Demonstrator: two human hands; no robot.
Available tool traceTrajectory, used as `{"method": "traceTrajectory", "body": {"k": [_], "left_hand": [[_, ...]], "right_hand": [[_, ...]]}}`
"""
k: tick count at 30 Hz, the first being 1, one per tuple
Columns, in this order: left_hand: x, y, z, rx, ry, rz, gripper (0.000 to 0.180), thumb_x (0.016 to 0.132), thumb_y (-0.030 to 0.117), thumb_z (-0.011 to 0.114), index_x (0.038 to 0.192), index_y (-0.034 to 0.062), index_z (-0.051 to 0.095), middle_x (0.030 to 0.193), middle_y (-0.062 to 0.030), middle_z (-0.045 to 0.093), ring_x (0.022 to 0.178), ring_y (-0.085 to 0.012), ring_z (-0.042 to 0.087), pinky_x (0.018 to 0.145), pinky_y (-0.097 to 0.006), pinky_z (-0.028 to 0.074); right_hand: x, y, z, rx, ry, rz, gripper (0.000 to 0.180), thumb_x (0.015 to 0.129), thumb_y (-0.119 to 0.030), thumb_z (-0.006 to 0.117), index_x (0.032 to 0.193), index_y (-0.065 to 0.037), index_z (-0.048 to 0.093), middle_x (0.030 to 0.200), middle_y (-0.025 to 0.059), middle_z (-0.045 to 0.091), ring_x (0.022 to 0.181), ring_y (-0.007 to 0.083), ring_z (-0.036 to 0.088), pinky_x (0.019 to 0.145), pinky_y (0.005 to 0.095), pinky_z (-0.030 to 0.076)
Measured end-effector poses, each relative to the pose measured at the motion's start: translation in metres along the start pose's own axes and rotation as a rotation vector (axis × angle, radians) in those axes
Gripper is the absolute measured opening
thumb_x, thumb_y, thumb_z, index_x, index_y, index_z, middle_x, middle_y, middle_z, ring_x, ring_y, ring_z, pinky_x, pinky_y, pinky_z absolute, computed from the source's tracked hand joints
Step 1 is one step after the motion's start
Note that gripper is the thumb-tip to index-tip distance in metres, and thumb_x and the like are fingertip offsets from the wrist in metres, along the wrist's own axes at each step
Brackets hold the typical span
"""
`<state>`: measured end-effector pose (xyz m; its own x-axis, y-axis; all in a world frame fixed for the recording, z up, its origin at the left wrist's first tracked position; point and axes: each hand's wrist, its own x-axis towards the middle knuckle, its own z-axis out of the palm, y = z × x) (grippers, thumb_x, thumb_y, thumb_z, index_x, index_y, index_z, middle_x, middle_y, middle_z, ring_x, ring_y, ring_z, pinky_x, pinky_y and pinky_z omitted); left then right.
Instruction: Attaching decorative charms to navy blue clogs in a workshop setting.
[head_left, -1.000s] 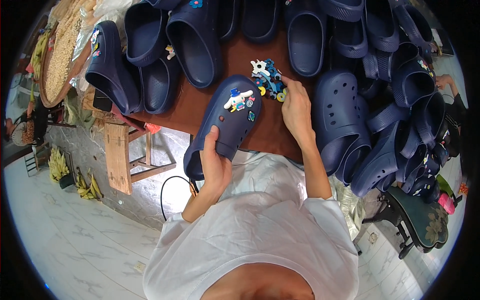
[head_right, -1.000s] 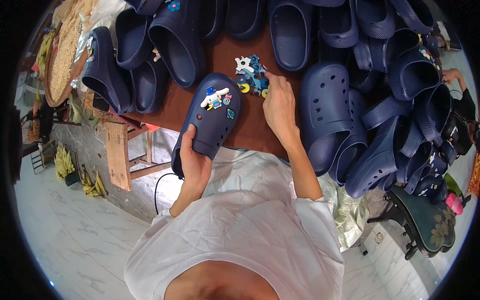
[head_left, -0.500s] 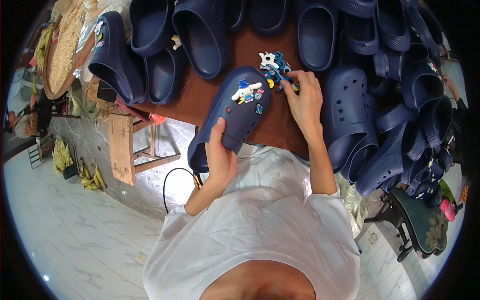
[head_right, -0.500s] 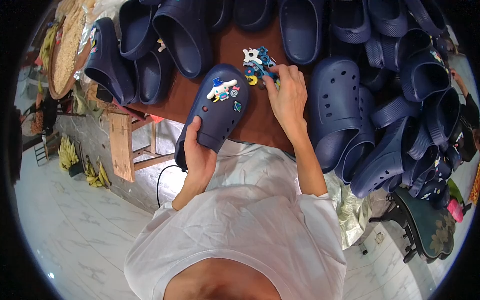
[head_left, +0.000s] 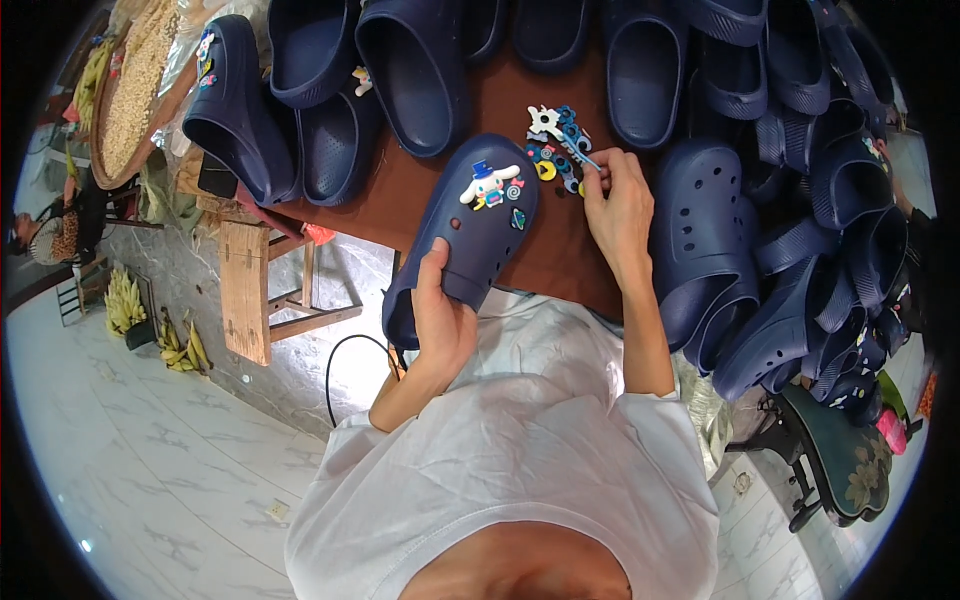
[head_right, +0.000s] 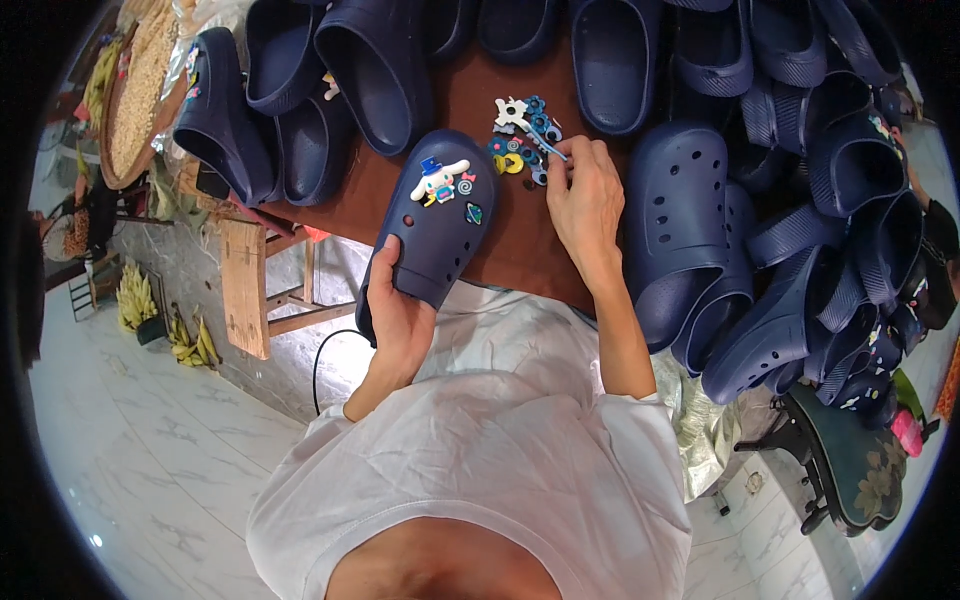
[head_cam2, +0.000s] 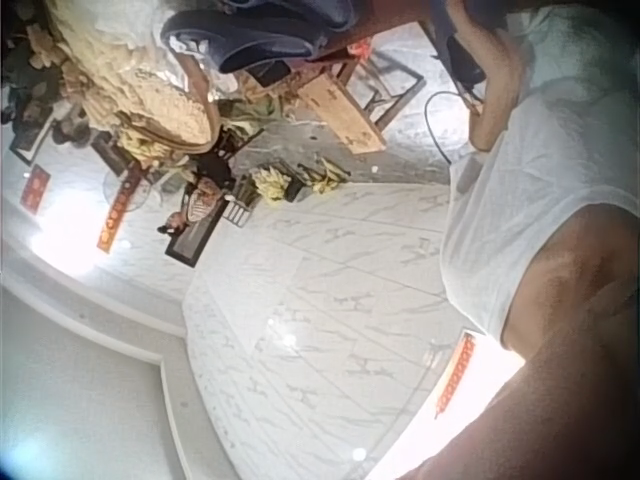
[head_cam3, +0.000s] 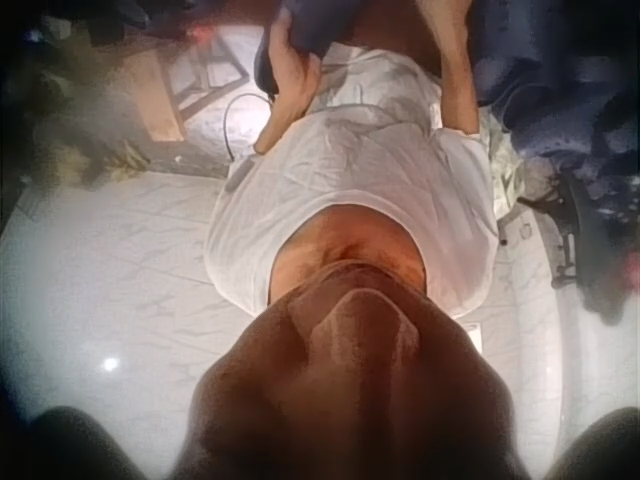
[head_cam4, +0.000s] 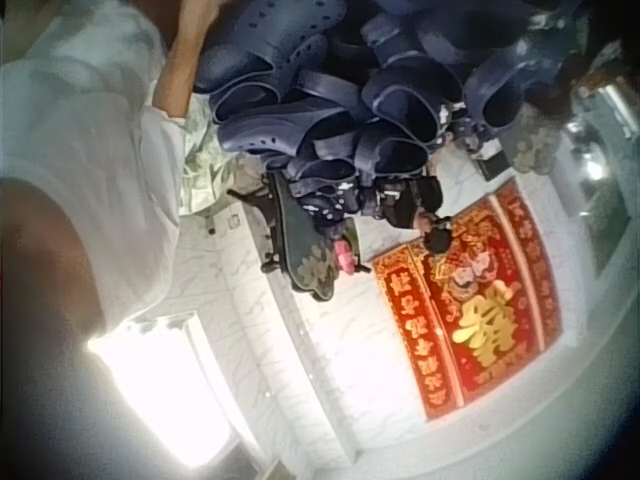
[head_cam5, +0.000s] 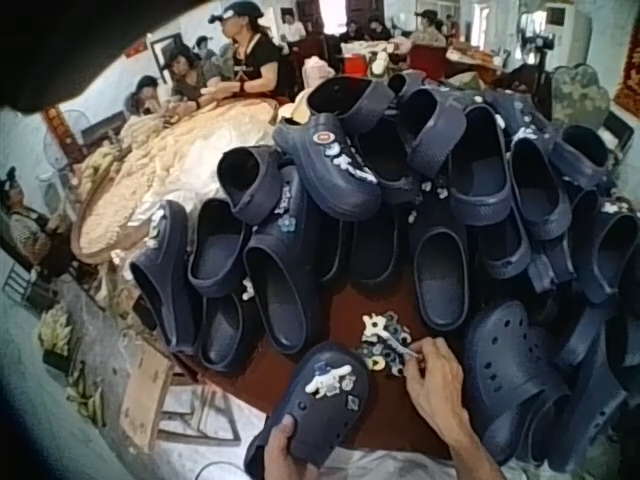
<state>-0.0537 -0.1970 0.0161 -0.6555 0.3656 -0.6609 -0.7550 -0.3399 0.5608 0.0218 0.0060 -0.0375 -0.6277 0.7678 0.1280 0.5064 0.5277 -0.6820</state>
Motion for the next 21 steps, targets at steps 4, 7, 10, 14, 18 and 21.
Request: {"method": "traceTrajectory", "body": {"k": [4,7,10,14,18,21], "left_hand": [[0.001,0.002,0.001,0.015,-0.007,-0.007,0.046,0.096,0.028,0.058,0.131,-0.0002,0.048,0.131,-0.0134,0.056,0.119,-0.0251,0.058,0.102,-0.041,0.047],[0.0,0.004,0.002,0.007,0.013,-0.031,0.047,0.096,0.028,0.058,0.132,-0.0001,0.048,0.132,-0.0133,0.055,0.12,-0.0251,0.057,0.103,-0.041,0.047],[0.0,0.005,0.002,0.017,-0.02,-0.023,0.047,0.096,0.029,0.058,0.132,-0.0001,0.048,0.132,-0.0131,0.056,0.12,-0.025,0.057,0.102,-0.041,0.047],[-0.002,0.004,0.004,0.039,-0.004,-0.016,0.048,0.095,0.029,0.058,0.132,0.0001,0.048,0.132,-0.013,0.056,0.119,-0.025,0.057,0.103,-0.041,0.046],[-0.004,0.005,0.003,0.033,0.006,-0.02,0.048,0.095,0.029,0.058,0.132,0.0002,0.048,0.131,-0.0125,0.056,0.119,-0.0245,0.057,0.103,-0.04,0.046],[-0.002,0.003,0.0,0.016,0.022,-0.013,0.047,0.095,0.029,0.058,0.132,0.001,0.048,0.131,-0.0117,0.056,0.119,-0.0241,0.057,0.103,-0.04,0.045]], "right_hand": [[-0.001,-0.007,-0.013,-0.006,0.097,0.012,0.009,0.093,-0.008,0.058,0.098,-0.001,0.058,0.093,0.0167,0.056,0.079,0.0367,0.062,0.068,0.0463,0.049],[-0.004,-0.009,-0.022,-0.083,0.119,-0.022,0.01,0.097,-0.008,0.053,0.103,0.0,0.054,0.1,0.0197,0.054,0.078,0.0418,0.06,0.069,0.0493,0.05],[-0.006,-0.007,-0.025,-0.155,0.084,-0.026,0.01,0.097,-0.008,0.053,0.104,0.0,0.053,0.1,0.0206,0.053,0.079,0.0427,0.061,0.068,0.05,0.051],[-0.006,0.001,-0.02,-0.206,0.048,0.017,0.014,0.097,-0.008,0.053,0.108,0.0,0.051,0.102,0.0217,0.052,0.079,0.0438,0.061,0.068,0.0495,0.052],[-0.006,-0.003,-0.017,-0.18,0.095,-0.037,0.018,0.095,-0.011,0.057,0.11,-0.001,0.053,0.102,0.0204,0.053,0.079,0.042,0.063,0.067,0.0481,0.052],[0.002,-0.013,-0.012,-0.102,0.085,-0.077,0.015,0.093,-0.013,0.06,0.105,-0.004,0.058,0.099,0.0175,0.056,0.079,0.0398,0.064,0.067,0.0474,0.051]]}}
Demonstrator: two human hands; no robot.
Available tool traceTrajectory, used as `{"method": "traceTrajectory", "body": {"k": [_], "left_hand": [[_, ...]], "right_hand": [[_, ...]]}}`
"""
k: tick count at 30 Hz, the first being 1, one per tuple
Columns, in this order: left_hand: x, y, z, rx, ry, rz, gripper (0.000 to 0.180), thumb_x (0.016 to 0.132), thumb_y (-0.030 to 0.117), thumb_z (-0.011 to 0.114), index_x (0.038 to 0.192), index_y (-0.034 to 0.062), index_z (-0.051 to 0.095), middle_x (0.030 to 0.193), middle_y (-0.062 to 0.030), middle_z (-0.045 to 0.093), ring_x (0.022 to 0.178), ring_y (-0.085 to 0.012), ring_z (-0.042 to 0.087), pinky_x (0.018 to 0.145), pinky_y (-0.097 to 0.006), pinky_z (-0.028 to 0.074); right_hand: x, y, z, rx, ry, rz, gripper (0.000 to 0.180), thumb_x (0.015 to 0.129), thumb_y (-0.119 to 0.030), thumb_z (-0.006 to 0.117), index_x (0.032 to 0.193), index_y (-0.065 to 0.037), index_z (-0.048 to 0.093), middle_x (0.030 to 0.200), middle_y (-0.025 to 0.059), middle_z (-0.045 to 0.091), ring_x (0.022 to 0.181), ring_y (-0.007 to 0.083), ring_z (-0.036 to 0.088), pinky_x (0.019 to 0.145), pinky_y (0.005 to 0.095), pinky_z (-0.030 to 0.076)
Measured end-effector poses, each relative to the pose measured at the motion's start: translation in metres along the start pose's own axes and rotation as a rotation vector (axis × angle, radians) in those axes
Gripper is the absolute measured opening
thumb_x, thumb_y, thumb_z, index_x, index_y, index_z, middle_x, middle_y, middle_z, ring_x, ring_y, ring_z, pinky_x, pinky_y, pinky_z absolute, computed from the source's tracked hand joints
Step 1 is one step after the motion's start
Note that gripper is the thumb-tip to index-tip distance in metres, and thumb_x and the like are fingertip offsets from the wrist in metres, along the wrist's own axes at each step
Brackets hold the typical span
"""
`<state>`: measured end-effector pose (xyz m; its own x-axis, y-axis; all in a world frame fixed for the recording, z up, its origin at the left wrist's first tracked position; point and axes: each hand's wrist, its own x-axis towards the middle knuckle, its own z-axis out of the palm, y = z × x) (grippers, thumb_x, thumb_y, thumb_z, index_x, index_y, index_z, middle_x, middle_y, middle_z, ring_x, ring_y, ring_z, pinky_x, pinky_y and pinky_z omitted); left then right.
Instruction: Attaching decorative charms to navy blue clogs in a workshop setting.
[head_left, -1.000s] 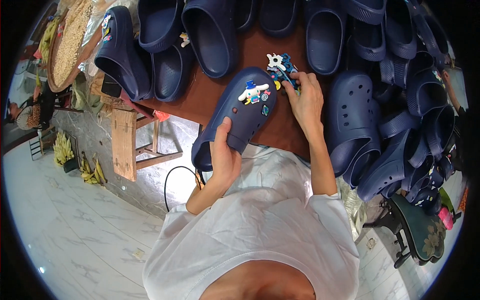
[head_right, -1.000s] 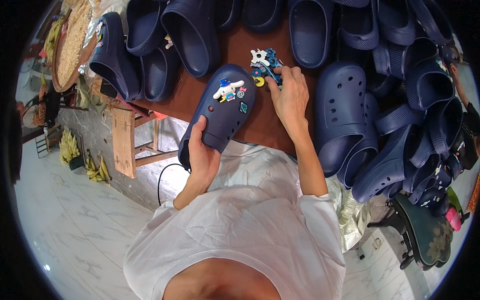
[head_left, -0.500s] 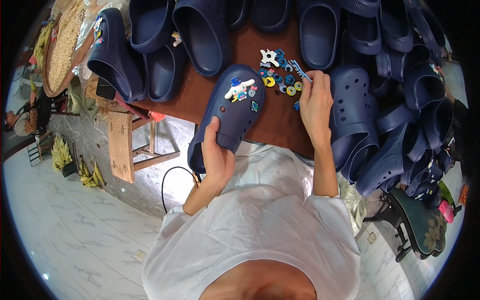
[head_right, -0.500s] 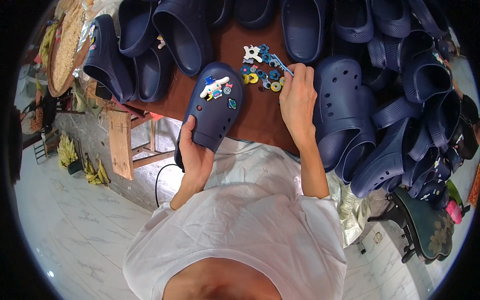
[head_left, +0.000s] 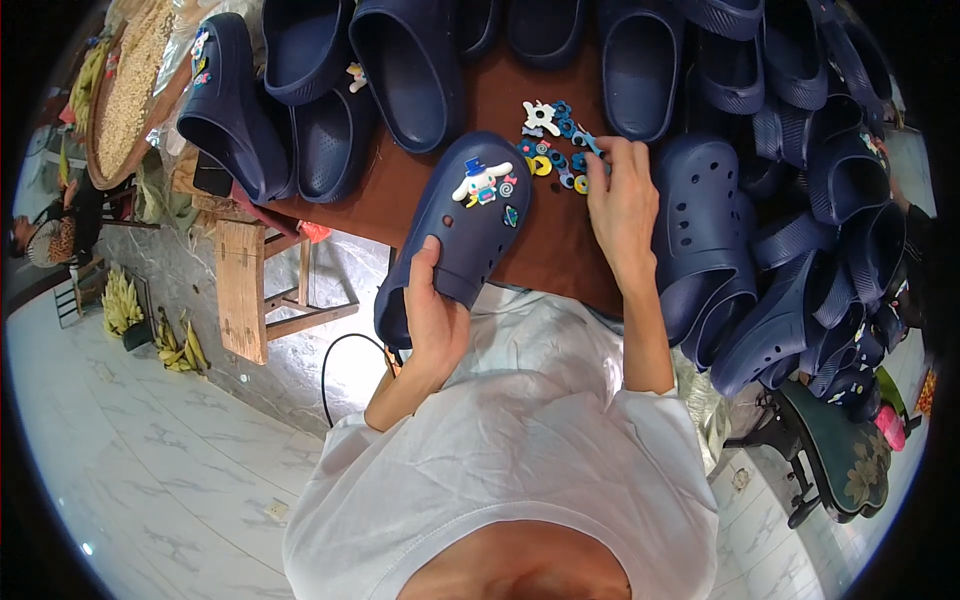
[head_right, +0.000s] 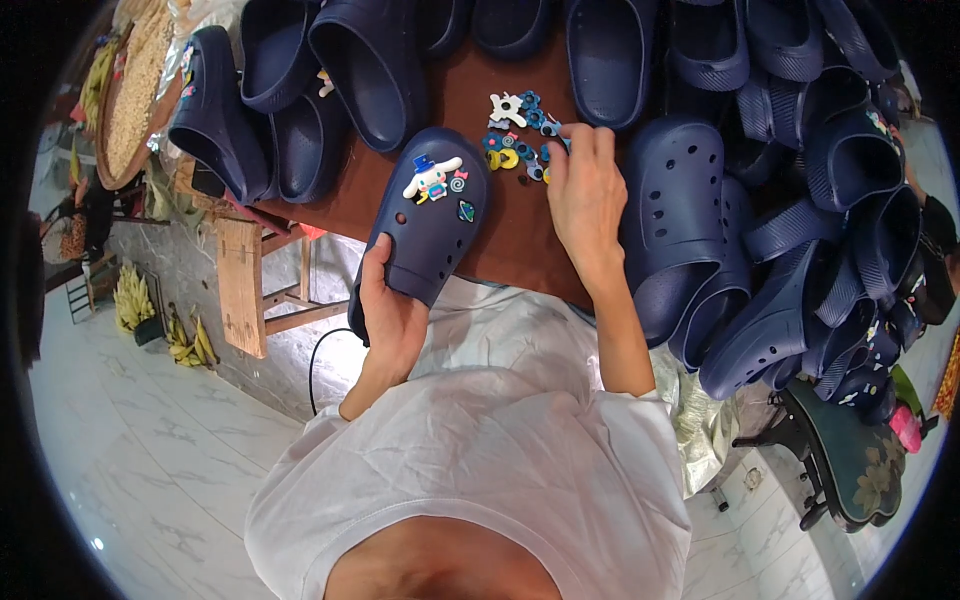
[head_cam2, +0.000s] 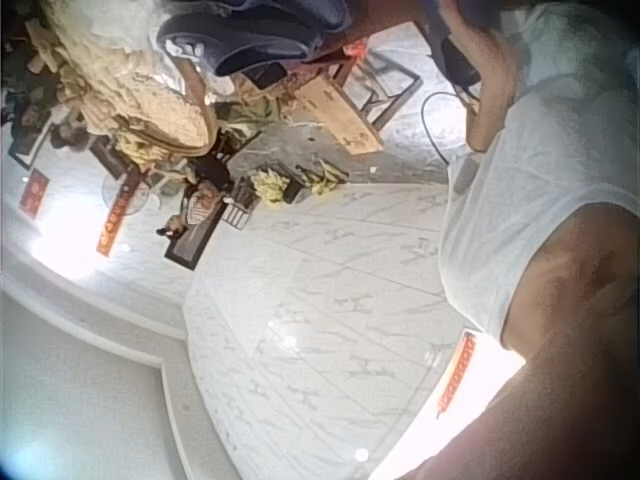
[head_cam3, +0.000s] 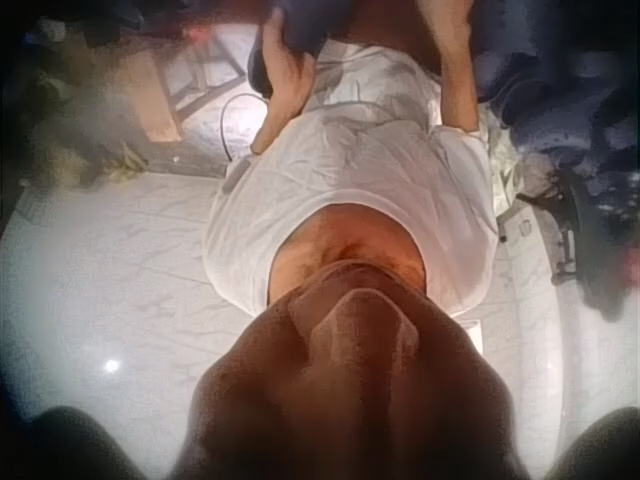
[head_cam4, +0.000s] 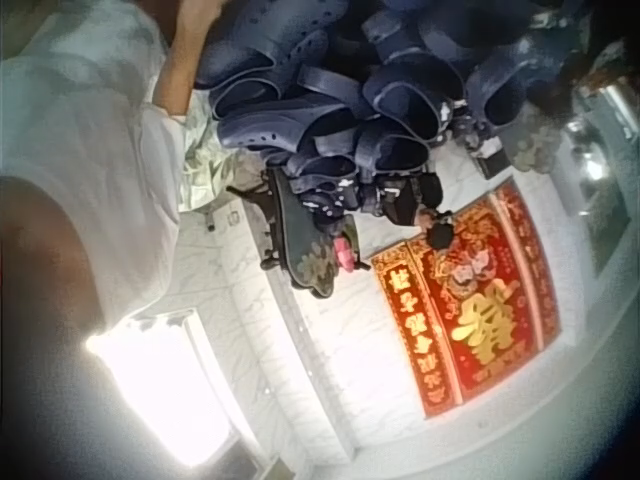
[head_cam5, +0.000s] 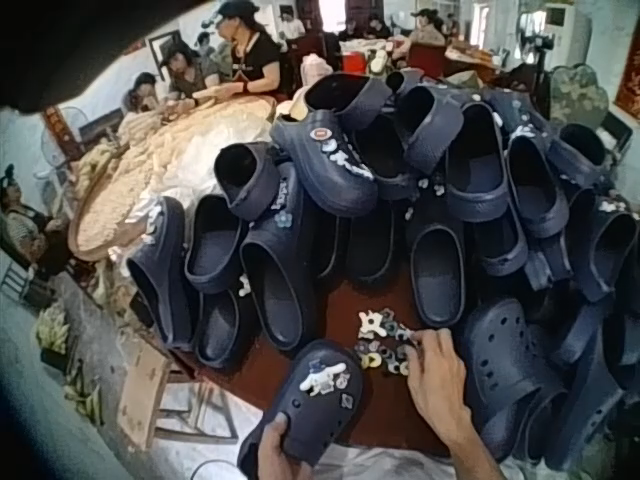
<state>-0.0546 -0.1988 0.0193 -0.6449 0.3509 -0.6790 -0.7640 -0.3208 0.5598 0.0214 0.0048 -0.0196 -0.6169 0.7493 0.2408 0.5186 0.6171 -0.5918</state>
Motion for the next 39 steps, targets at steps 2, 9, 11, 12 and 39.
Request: {"method": "traceTrajectory", "body": {"k": [2,9,11,12,39], "left_hand": [[-0.001,0.0,0.002,-0.015,-0.001,-0.001,0.047,0.095,0.03,0.057,0.131,0.0016,0.048,0.131,-0.0113,0.057,0.119,-0.024,0.057,0.103,-0.041,0.045],[-0.004,-0.005,0.0,-0.024,-0.008,0.003,0.046,0.095,0.032,0.056,0.129,0.0029,0.05,0.13,-0.0101,0.058,0.12,-0.0231,0.056,0.104,-0.04,0.043],[-0.004,-0.006,-0.001,-0.01,-0.013,0.016,0.046,0.095,0.033,0.056,0.129,0.0029,0.05,0.13,-0.01,0.058,0.12,-0.0228,0.056,0.104,-0.039,0.042],[-0.004,-0.006,-0.002,0.007,-0.027,0.02,0.046,0.095,0.033,0.057,0.129,0.0029,0.05,0.129,-0.0099,0.058,0.119,-0.0225,0.056,0.104,-0.039,0.042],[-0.006,-0.02,0.008,0.081,-0.082,0.121,0.045,0.093,0.023,0.061,0.129,0.0003,0.048,0.126,-0.0093,0.056,0.116,-0.0187,0.054,0.102,-0.036,0.042]], "right_hand": [[0.008,0.0,0.015,0.017,0.012,-0.019,0.012,0.092,-0.014,0.063,0.099,-0.005,0.061,0.096,0.0152,0.058,0.08,0.0384,0.064,0.068,0.0469,0.051],[0.024,-0.002,0.047,0.003,-0.038,-0.017,0.012,0.089,-0.016,0.066,0.091,-0.005,0.061,0.091,0.0138,0.058,0.082,0.0377,0.063,0.068,0.0489,0.048],[0.022,0.003,0.05,0.004,-0.024,-0.025,0.011,0.089,-0.015,0.065,0.091,-0.005,0.061,0.091,0.0138,0.058,0.081,0.0374,0.063,0.068,0.0488,0.048],[0.022,0.005,0.051,-0.003,-0.003,-0.025,0.01,0.089,-0.015,0.065,0.09,-0.005,0.061,0.092,0.0138,0.058,0.081,0.0371,0.063,0.068,0.0486,0.048],[0.0,-0.012,0.002,0.32,0.127,-0.046,0.011,0.097,-0.01,0.055,0.099,-0.002,0.061,0.096,0.0106,0.061,0.085,0.0241,0.06,0.074,0.0355,0.048]]}}
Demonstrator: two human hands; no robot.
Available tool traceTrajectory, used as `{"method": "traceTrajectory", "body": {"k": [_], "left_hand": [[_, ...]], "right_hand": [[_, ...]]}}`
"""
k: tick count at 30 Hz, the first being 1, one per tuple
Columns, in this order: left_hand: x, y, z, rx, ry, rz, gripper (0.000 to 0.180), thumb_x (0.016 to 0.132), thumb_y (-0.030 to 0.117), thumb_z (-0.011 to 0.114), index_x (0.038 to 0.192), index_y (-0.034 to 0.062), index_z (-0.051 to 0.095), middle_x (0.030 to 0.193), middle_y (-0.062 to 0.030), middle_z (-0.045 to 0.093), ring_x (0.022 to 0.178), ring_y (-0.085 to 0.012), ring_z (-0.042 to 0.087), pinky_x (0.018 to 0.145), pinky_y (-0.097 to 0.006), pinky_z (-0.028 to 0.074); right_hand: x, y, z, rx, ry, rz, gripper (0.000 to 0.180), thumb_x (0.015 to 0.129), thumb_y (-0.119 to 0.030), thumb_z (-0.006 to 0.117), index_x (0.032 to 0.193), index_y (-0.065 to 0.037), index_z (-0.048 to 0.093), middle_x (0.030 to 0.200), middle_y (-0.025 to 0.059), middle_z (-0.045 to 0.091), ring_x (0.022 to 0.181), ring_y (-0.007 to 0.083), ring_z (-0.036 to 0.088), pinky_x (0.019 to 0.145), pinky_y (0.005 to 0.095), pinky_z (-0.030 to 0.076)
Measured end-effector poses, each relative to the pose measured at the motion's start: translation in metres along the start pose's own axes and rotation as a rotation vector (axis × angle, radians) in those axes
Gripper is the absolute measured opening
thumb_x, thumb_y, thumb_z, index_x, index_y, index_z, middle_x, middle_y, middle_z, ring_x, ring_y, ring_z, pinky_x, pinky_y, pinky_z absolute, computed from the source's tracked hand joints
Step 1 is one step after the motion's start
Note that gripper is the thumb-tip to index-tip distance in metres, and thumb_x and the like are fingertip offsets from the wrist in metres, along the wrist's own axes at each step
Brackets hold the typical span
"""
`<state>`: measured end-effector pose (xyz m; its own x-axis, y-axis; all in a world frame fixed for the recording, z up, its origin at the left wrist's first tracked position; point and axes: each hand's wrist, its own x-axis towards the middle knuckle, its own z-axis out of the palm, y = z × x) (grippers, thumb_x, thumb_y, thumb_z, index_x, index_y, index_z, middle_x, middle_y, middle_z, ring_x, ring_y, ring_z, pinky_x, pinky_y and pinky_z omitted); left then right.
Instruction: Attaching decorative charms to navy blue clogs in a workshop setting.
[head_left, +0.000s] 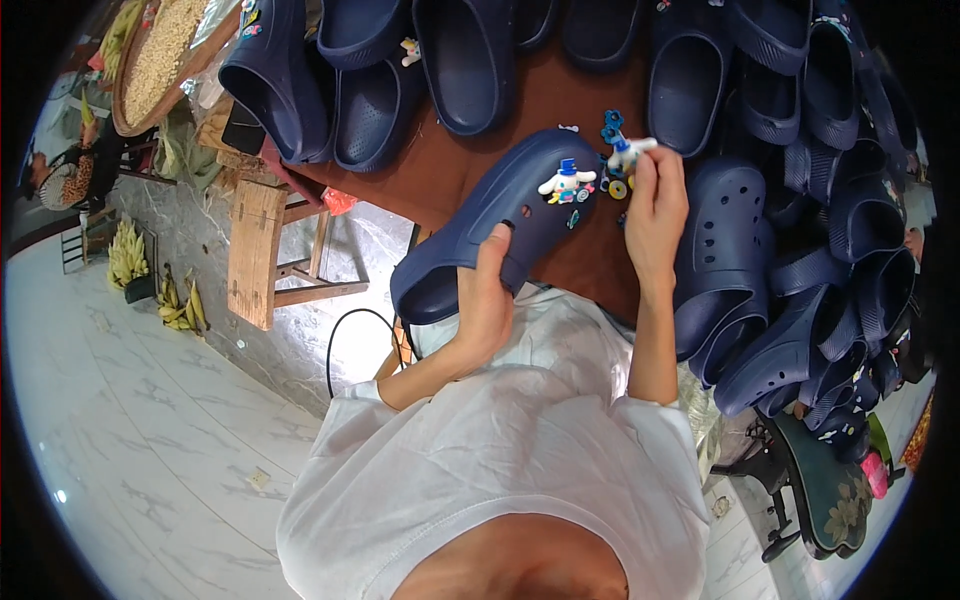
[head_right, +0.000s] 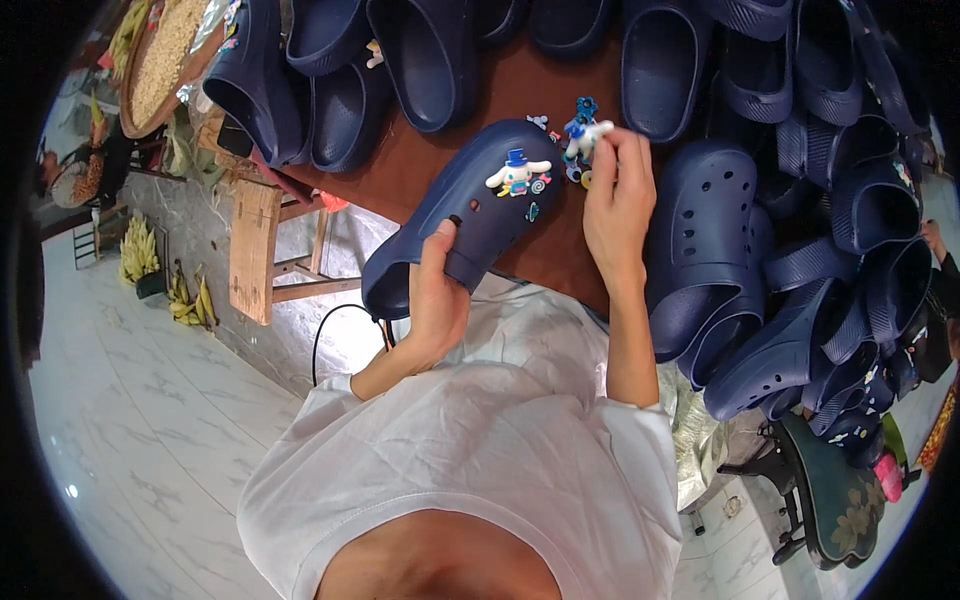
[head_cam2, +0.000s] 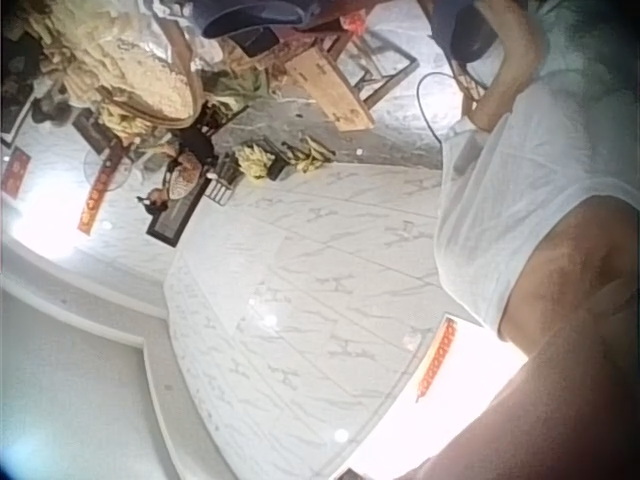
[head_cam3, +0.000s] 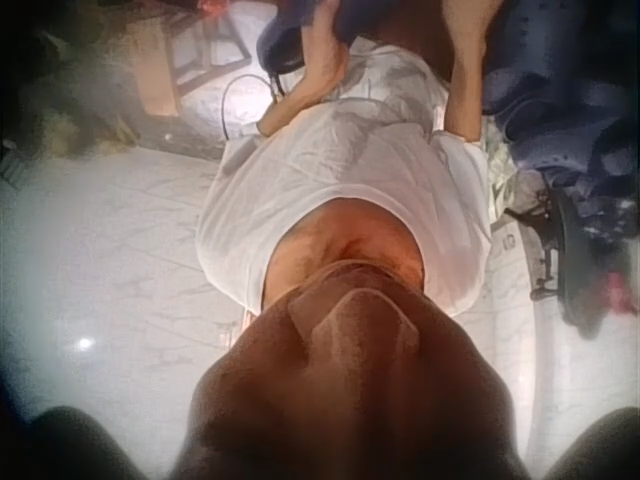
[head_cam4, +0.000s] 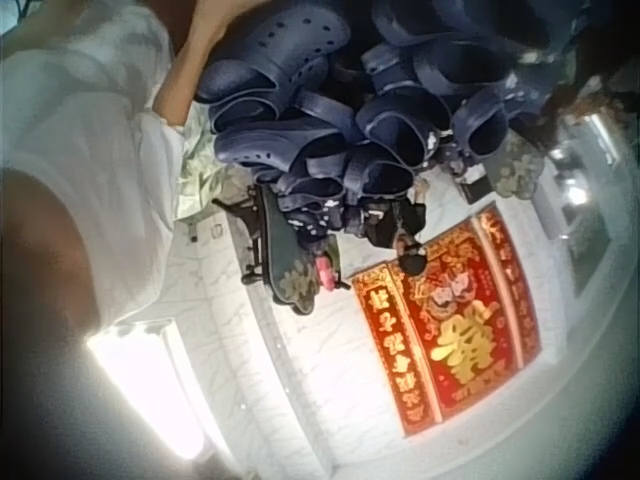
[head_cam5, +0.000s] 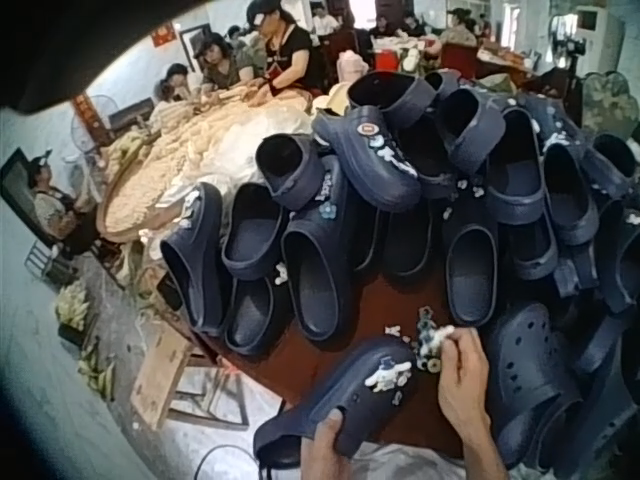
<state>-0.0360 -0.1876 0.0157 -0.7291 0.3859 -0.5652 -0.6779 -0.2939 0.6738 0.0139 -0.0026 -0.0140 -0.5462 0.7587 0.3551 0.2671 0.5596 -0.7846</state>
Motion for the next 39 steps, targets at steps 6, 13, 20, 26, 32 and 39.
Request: {"method": "traceTrajectory", "body": {"k": [6,13,20,26,32,39], "left_hand": [[-0.005,-0.013,-0.004,0.316,-0.265,0.218,0.044,0.089,0.012,0.066,0.129,-0.0014,0.05,0.123,-0.0104,0.056,0.11,-0.0181,0.053,0.097,-0.035,0.043],[-0.01,-0.016,0.01,0.403,-0.393,0.238,0.035,0.095,0.012,0.059,0.127,-0.0024,0.055,0.118,-0.0086,0.06,0.106,-0.0144,0.057,0.093,-0.031,0.046],[-0.006,-0.034,0.006,0.457,-0.337,0.404,0.03,0.099,0.014,0.055,0.124,-0.0033,0.059,0.117,-0.0088,0.062,0.106,-0.0151,0.059,0.092,-0.03,0.048],[-0.005,-0.035,0.002,0.411,-0.311,0.362,0.031,0.096,0.014,0.06,0.123,-0.003,0.059,0.116,-0.0087,0.063,0.104,-0.0152,0.06,0.091,-0.03,0.048],[-0.004,-0.025,0.002,0.458,-0.288,0.397,0.031,0.095,0.015,0.064,0.12,-0.0021,0.061,0.11,-0.0073,0.065,0.098,-0.0139,0.061,0.087,-0.028,0.048],[0.001,-0.019,0.003,0.461,-0.249,0.337,0.026,0.093,0.012,0.066,0.113,-0.0041,0.063,0.104,-0.0081,0.067,0.093,-0.0139,0.063,0.082,-0.029,0.05]], "right_hand": [[-0.051,-0.037,-0.034,0.687,-0.345,0.446,0.016,0.102,-0.013,0.052,0.1,0.0,0.061,0.085,0.0004,0.063,0.078,0.0045,0.058,0.069,0.0211,0.048],[-0.069,-0.053,-0.025,0.814,-0.376,0.533,0.012,0.098,-0.007,0.06,0.105,0.002,0.062,0.089,0.0022,0.065,0.081,0.0059,0.061,0.074,0.0211,0.051],[-0.072,-0.052,-0.023,0.753,-0.339,0.475,0.01,0.096,-0.005,0.062,0.103,0.002,0.06,0.09,0.0022,0.066,0.079,0.0049,0.061,0.071,0.0199,0.051],[-0.078,-0.05,-0.018,0.779,-0.334,0.485,0.008,0.096,-0.007,0.063,0.098,0.0,0.06,0.087,0.0013,0.066,0.076,0.0041,0.06,0.07,0.0194,0.05],[-0.076,-0.046,-0.018,0.853,-0.398,0.544,0.009,0.096,-0.008,0.062,0.098,0.0,0.059,0.087,0.002,0.065,0.077,0.0044,0.06,0.071,0.0206,0.051],[-0.089,-0.054,-0.013,0.781,-0.279,0.467,0.01,0.097,-0.007,0.059,0.103,0.001,0.059,0.092,0.0037,0.065,0.08,0.0063,0.062,0.073,0.022,0.053]]}}
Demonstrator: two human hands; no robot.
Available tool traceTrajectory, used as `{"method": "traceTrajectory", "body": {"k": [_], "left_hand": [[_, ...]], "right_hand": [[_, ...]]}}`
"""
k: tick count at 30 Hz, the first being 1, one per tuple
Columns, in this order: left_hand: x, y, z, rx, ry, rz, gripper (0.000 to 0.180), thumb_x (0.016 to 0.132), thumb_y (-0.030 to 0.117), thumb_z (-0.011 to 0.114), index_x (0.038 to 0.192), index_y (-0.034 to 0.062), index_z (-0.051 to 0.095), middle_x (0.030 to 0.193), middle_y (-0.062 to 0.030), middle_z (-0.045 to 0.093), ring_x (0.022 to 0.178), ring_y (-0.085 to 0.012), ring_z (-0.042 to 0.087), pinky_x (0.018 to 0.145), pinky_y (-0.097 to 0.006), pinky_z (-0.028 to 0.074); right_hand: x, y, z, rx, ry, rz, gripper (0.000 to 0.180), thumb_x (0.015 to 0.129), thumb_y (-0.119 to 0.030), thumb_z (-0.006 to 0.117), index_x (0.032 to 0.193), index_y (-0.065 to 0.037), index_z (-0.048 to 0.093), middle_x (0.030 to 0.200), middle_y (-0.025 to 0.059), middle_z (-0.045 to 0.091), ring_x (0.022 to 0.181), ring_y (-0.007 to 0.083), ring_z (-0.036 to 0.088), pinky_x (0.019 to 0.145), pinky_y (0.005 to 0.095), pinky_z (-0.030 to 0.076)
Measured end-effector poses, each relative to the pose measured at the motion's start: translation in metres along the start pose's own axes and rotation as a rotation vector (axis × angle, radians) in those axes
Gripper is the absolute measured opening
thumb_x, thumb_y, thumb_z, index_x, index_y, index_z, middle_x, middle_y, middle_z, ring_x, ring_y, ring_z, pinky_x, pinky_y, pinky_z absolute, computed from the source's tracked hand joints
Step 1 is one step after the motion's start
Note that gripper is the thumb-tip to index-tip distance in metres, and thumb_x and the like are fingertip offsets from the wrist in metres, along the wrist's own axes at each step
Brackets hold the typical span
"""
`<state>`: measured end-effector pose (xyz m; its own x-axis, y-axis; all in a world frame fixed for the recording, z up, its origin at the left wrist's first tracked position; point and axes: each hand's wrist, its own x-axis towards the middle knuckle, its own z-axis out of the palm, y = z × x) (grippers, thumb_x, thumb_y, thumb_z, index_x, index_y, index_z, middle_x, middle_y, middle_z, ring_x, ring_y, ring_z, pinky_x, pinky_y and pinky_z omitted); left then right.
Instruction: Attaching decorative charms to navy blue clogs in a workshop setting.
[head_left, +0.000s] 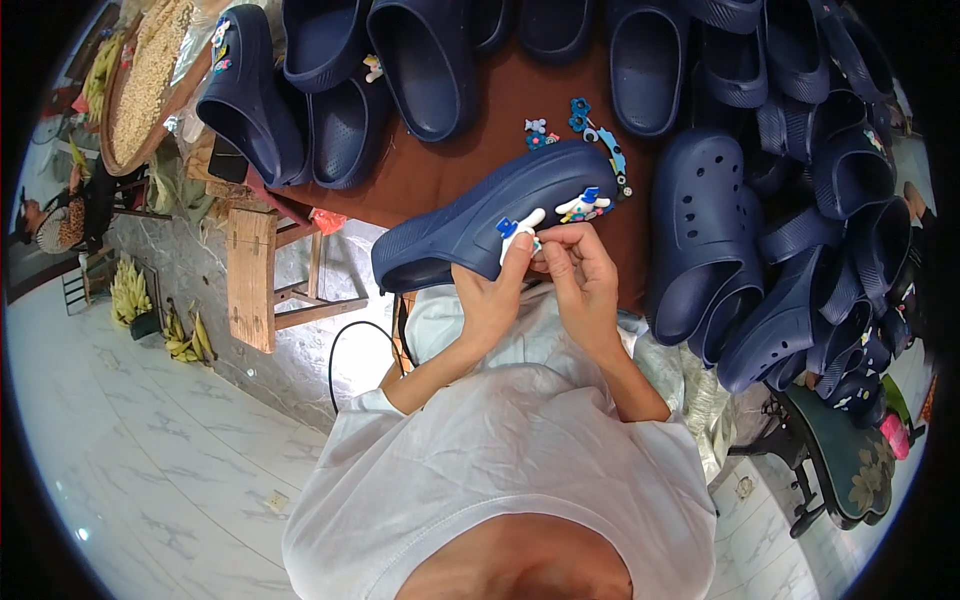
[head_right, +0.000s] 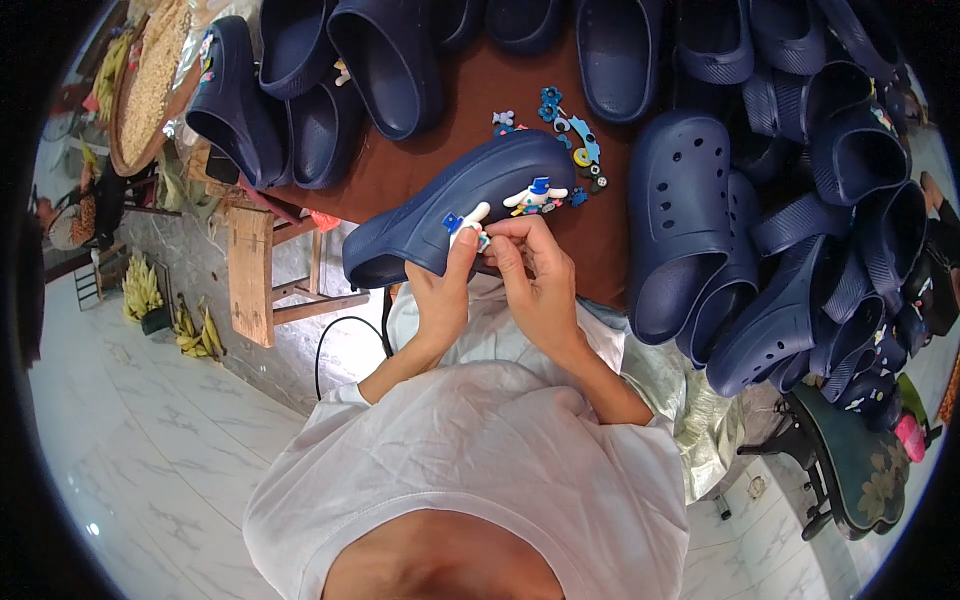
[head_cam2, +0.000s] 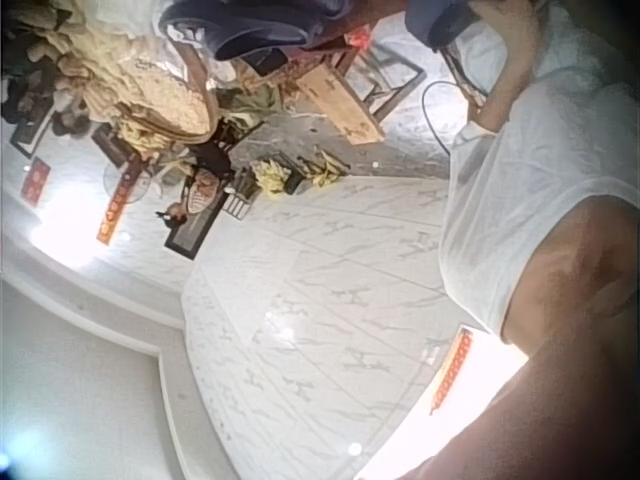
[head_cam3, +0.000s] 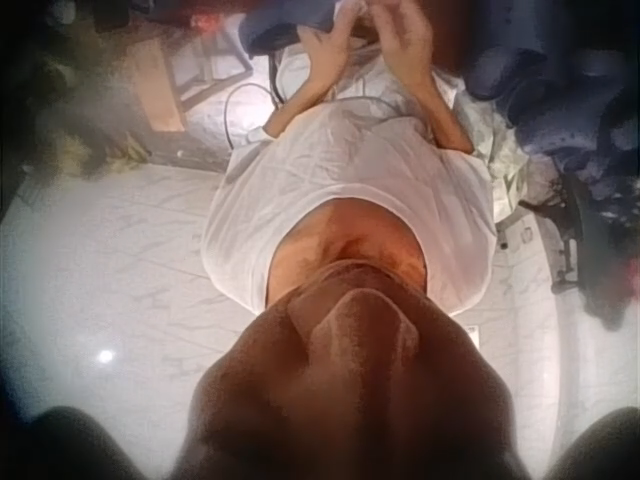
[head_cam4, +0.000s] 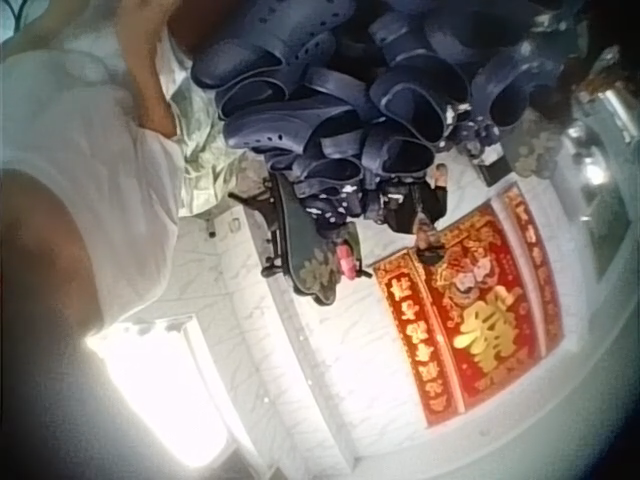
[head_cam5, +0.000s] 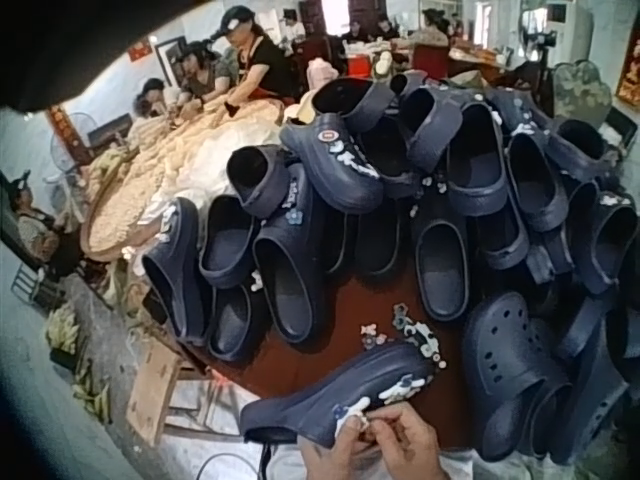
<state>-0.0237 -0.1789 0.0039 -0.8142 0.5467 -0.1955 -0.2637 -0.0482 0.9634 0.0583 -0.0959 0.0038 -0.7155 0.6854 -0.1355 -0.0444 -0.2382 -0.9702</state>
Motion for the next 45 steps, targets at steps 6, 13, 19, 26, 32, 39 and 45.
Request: {"method": "traceTrajectory", "body": {"k": [6,13,19,26,32,39,45], "left_hand": [[0.004,0.011,0.001,0.129,0.032,-0.025,0.032,0.094,0.021,0.064,0.115,-0.0034,0.066,0.103,-0.0054,0.066,0.09,-0.0108,0.059,0.081,-0.026,0.048],[0.009,0.026,0.004,-0.209,0.102,-0.279,0.037,0.095,0.025,0.065,0.122,0.0,0.059,0.113,-0.0059,0.062,0.103,-0.0123,0.058,0.092,-0.029,0.046],[0.025,0.026,0.0,-0.484,0.131,-0.588,0.042,0.094,0.027,0.067,0.125,0.0003,0.055,0.119,-0.0084,0.063,0.108,-0.0172,0.062,0.095,-0.034,0.05],[0.024,0.019,-0.003,-0.491,0.085,-0.615,0.04,0.095,0.026,0.064,0.125,0.0013,0.054,0.118,-0.0106,0.064,0.108,-0.0194,0.064,0.095,-0.036,0.052],[0.013,0.018,0.01,-0.4,0.074,-0.44,0.034,0.098,0.024,0.062,0.113,-0.0062,0.061,0.108,-0.0096,0.067,0.094,-0.0125,0.065,0.082,-0.028,0.053],[0.01,0.006,0.006,-0.311,0.005,-0.407,0.043,0.103,0.041,0.048,0.114,0.0011,0.06,0.109,-0.006,0.065,0.097,-0.0101,0.062,0.082,-0.027,0.051],[0.012,0.014,0.009,-0.337,0.022,-0.451,0.045,0.104,0.043,0.046,0.114,0.0015,0.06,0.108,-0.0058,0.065,0.097,-0.0105,0.063,0.084,-0.028,0.051]], "right_hand": [[-0.008,0.011,-0.016,-0.182,0.068,-0.042,0.01,0.096,-0.003,0.059,0.106,0.001,0.06,0.093,0.0031,0.064,0.08,0.008,0.062,0.071,0.0218,0.051],[0.001,0.021,-0.042,-0.255,0.204,-0.146,0.014,0.093,0.0,0.06,0.107,0.001,0.06,0.106,0.007,0.052,0.092,0.0117,0.057,0.076,0.023,0.051],[0.017,0.012,-0.044,-0.328,0.217,-0.16,0.016,0.091,-0.002,0.063,0.107,0.0,0.061,0.106,0.0071,0.052,0.092,0.0138,0.057,0.077,0.0258,0.052],[0.022,0.002,-0.043,-0.401,0.2,-0.175,0.014,0.09,-0.002,0.063,0.105,0.0,0.062,0.104,0.0077,0.054,0.091,0.014,0.058,0.075,0.0267,0.052],[0.014,-0.016,-0.013,-0.553,0.044,-0.231,0.022,0.084,-0.003,0.07,0.106,-0.004,0.067,0.097,0.0074,0.059,0.091,0.0193,0.06,0.074,0.0306,0.051],[0.013,-0.001,0.0,-0.675,0.069,-0.415,0.026,0.08,-0.009,0.074,0.105,-0.007,0.07,0.095,0.0073,0.059,0.09,0.026,0.06,0.077,0.0359,0.049],[0.015,0.003,0.0,-0.652,0.102,-0.437,0.021,0.079,-0.008,0.075,0.1,-0.007,0.071,0.091,0.0071,0.06,0.086,0.0256,0.06,0.075,0.0357,0.049]]}}
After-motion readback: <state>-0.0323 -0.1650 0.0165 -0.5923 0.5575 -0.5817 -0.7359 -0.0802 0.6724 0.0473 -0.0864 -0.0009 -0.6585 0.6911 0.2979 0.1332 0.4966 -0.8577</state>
